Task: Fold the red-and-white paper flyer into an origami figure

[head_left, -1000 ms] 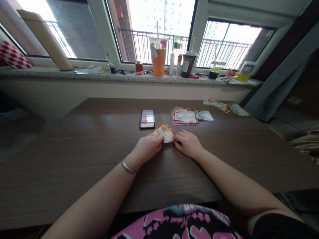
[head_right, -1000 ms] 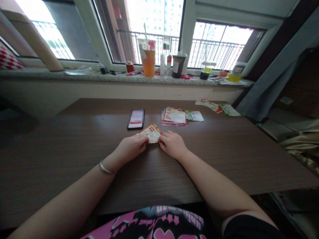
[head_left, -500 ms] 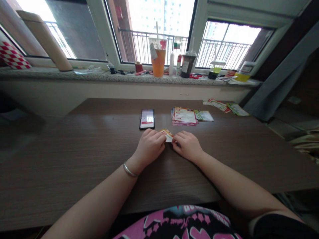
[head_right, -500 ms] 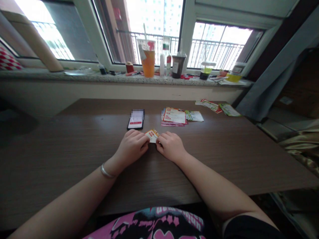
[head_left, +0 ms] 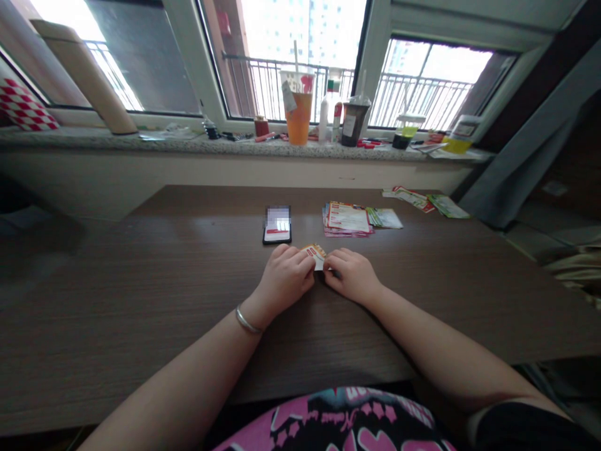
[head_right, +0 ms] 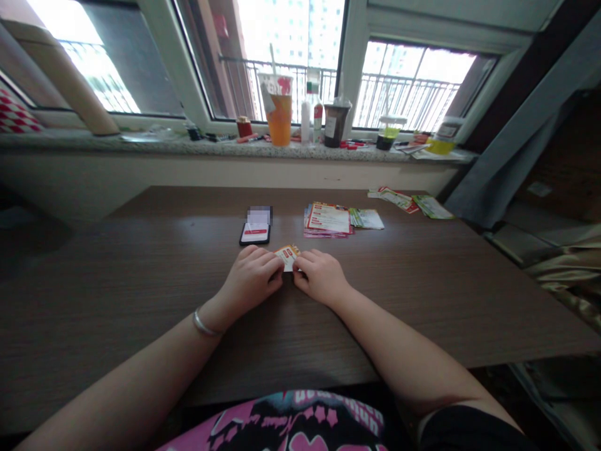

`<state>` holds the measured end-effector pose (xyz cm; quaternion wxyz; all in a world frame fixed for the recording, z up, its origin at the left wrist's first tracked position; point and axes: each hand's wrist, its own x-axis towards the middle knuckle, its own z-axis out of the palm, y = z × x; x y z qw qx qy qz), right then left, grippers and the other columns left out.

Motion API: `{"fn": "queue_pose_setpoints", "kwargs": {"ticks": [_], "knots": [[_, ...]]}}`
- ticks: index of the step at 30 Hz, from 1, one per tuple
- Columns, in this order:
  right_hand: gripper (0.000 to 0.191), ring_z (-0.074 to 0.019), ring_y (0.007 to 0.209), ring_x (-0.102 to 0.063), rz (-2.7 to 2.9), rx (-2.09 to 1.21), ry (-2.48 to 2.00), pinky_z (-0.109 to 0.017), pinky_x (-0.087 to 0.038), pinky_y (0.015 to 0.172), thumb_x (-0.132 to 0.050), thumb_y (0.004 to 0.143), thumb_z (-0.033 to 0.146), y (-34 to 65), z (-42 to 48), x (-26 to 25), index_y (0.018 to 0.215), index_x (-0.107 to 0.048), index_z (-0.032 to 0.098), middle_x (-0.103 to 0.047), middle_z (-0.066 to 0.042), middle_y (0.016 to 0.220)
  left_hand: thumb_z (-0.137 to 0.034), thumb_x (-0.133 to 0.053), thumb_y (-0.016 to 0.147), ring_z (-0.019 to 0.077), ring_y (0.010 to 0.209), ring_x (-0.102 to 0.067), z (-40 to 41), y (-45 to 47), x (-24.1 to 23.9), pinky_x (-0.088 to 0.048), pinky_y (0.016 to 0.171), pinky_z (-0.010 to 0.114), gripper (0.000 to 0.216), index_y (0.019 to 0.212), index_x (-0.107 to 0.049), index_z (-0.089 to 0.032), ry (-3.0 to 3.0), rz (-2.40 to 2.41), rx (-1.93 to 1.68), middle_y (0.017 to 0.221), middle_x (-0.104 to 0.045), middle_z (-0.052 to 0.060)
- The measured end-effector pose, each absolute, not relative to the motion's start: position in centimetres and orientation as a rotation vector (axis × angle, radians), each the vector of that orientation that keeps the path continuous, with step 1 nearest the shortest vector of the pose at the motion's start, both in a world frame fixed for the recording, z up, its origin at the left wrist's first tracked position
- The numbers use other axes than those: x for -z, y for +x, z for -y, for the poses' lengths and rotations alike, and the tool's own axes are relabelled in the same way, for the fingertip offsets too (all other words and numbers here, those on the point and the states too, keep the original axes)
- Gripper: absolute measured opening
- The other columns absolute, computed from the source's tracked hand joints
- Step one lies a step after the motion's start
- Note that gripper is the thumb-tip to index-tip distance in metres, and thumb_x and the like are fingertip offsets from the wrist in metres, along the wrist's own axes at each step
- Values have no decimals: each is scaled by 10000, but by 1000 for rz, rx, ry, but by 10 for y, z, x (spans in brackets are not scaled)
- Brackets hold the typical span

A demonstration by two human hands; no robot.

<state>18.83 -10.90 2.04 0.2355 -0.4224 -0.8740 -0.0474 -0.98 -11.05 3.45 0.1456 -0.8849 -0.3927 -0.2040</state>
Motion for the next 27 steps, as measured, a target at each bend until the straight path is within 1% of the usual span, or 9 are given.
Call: {"fn": "queue_pose_setpoints", "kwargs": {"ticks": [3, 10, 17, 22, 25, 27], "knots": [[68, -180, 829, -563, 2347, 99, -1160, -275, -409, 756, -549, 814, 181, 194, 104, -18, 787, -602, 214, -666, -30, 859, -206, -516, 844, 209, 772, -542, 108, -14, -35, -374, 785, 373, 109, 759, -583, -195, -2500, 1144, 578, 773, -639, 32], [72, -172, 840, -596, 2287, 47, -1165, -269, -435, 763, -561, 811, 168, 204, 97, -15, 786, -602, 221, -673, -22, 872, -198, -539, 834, 214, 776, -559, 107, -22, -42, -382, 797, 373, 94, 766, -603, -201, -2468, 1144, 541, 762, -644, 25], [66, -179, 840, -601, 2272, 47, -1186, -273, -445, 762, -563, 810, 177, 211, 92, -9, 794, -606, 224, -667, -23, 851, -199, -556, 814, 217, 752, -568, 100, -32, -40, -389, 773, 378, 90, 739, -608, -197, -2413, 1186, 564, 750, -650, 37], [68, -177, 832, -604, 2231, 43, -1220, -270, -450, 743, -564, 808, 176, 215, 89, -5, 794, -606, 227, -663, -23, 858, -200, -526, 829, 231, 773, -583, 97, -38, -39, -401, 761, 382, 116, 747, -607, -190, -2394, 1267, 565, 766, -655, 55], [67, -173, 834, -604, 2239, 22, -1208, -267, -451, 748, -565, 811, 176, 216, 89, -5, 796, -608, 226, -666, -22, 869, -248, -524, 862, 229, 790, -591, 97, -39, -38, -416, 748, 368, 126, 815, -619, -180, -2432, 1353, 626, 815, -662, 66], [72, -175, 841, -602, 2262, 19, -1194, -270, -449, 758, -561, 813, 173, 214, 89, -5, 803, -609, 225, -666, -21, 862, -330, -557, 872, 230, 835, -599, 98, -36, -36, -430, 761, 358, 173, 924, -629, -182, -2511, 1342, 684, 892, -671, 69]]}}
